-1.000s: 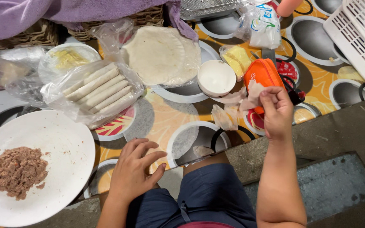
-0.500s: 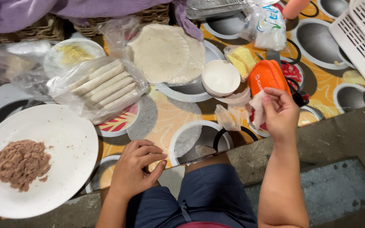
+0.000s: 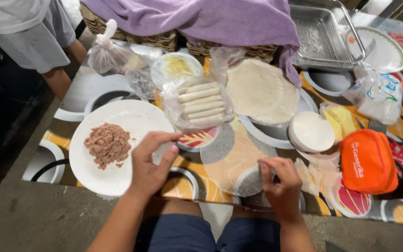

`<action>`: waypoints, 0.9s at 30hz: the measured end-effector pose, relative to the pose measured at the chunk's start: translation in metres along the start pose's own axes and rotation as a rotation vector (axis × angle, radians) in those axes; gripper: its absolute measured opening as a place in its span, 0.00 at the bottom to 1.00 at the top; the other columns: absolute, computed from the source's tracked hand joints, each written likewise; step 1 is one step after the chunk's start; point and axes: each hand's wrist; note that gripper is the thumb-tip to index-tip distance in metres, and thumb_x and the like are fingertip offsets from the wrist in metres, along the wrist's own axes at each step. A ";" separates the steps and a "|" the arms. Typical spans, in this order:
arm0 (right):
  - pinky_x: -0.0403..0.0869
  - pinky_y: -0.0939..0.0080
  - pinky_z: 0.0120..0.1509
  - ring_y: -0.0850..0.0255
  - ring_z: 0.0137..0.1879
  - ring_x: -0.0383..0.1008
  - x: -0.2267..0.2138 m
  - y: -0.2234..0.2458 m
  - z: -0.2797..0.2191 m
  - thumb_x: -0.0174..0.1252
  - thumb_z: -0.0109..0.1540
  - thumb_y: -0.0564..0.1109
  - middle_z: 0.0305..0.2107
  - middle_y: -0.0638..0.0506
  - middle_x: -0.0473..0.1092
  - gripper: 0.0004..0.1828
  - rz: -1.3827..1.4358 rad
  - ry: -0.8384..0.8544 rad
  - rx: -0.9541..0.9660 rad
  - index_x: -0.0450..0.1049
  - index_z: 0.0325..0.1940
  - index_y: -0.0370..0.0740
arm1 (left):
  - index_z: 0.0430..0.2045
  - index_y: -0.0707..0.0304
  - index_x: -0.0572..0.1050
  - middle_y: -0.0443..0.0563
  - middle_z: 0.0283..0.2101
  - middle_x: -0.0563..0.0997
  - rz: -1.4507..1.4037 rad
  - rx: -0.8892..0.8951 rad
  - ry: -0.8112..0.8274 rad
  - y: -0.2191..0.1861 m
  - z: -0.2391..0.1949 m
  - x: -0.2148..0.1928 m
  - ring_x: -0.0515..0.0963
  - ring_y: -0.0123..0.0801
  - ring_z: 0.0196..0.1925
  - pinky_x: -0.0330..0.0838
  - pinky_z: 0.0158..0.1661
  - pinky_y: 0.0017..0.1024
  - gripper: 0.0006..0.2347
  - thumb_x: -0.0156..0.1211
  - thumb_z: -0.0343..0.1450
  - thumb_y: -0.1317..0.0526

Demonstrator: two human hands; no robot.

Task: The person prepares spring rolls by placing a meat filling onto a wrapper, rolling it into a cylinder, and placing the finished rolls into a container.

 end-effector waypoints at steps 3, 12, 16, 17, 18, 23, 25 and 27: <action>0.75 0.57 0.49 0.52 0.43 0.77 0.012 -0.008 0.002 0.63 0.61 0.37 0.36 0.47 0.76 0.05 -0.010 -0.021 0.062 0.80 0.41 0.38 | 0.42 0.65 0.82 0.56 0.42 0.83 0.064 0.092 -0.034 -0.011 0.027 -0.006 0.83 0.41 0.46 0.76 0.50 0.33 0.09 0.62 0.70 0.69; 0.73 0.52 0.55 0.48 0.49 0.76 0.085 -0.066 0.125 0.66 0.58 0.42 0.38 0.45 0.77 0.07 -0.021 0.186 -0.025 0.83 0.38 0.39 | 0.46 0.67 0.79 0.53 0.42 0.82 -0.295 0.089 -0.124 0.003 0.080 0.116 0.82 0.33 0.45 0.75 0.48 0.27 0.08 0.56 0.77 0.66; 0.74 0.54 0.52 0.48 0.48 0.74 0.121 -0.085 0.157 0.69 0.52 0.43 0.40 0.43 0.75 0.15 0.065 0.368 0.081 0.82 0.43 0.39 | 0.53 0.69 0.74 0.50 0.43 0.78 -0.750 -0.132 -0.363 0.039 0.110 0.164 0.77 0.26 0.45 0.74 0.51 0.27 0.10 0.47 0.81 0.66; 0.74 0.54 0.52 0.48 0.48 0.74 0.126 -0.088 0.157 0.69 0.52 0.43 0.40 0.43 0.75 0.15 0.062 0.365 0.082 0.82 0.43 0.39 | 0.53 0.69 0.74 0.50 0.43 0.78 -0.753 -0.130 -0.360 0.048 0.115 0.171 0.77 0.26 0.45 0.74 0.51 0.27 0.10 0.47 0.81 0.66; 0.74 0.54 0.52 0.48 0.48 0.73 0.130 -0.090 0.156 0.68 0.53 0.42 0.39 0.43 0.74 0.13 0.059 0.358 0.071 0.84 0.41 0.39 | 0.53 0.69 0.73 0.50 0.42 0.77 -0.810 -0.133 -0.380 0.056 0.119 0.176 0.77 0.27 0.45 0.74 0.52 0.28 0.10 0.47 0.81 0.66; 0.73 0.59 0.49 0.53 0.44 0.73 0.142 -0.099 0.146 0.66 0.54 0.39 0.34 0.46 0.75 0.08 0.081 0.212 0.021 0.86 0.37 0.39 | 0.52 0.69 0.73 0.50 0.42 0.77 -0.829 -0.201 -0.349 0.081 0.106 0.188 0.77 0.27 0.44 0.73 0.52 0.29 0.10 0.47 0.80 0.66; 0.70 0.66 0.41 0.65 0.35 0.70 0.145 -0.104 0.145 0.62 0.63 0.42 0.28 0.53 0.75 0.08 0.326 0.130 0.346 0.81 0.43 0.37 | 0.53 0.71 0.71 0.51 0.45 0.77 -1.055 -0.200 -0.317 0.088 0.100 0.190 0.77 0.29 0.49 0.73 0.56 0.30 0.10 0.47 0.81 0.66; 0.67 0.68 0.38 0.68 0.33 0.66 0.148 -0.113 0.148 0.62 0.63 0.42 0.26 0.55 0.72 0.08 0.384 0.143 0.419 0.82 0.43 0.36 | 0.53 0.71 0.71 0.53 0.46 0.77 -1.155 -0.287 -0.309 0.095 0.101 0.191 0.78 0.32 0.50 0.73 0.58 0.32 0.10 0.47 0.80 0.65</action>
Point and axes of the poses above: each hand's wrist, its own z-axis towards the middle knuckle, its own x-axis out of the palm, y = z × x
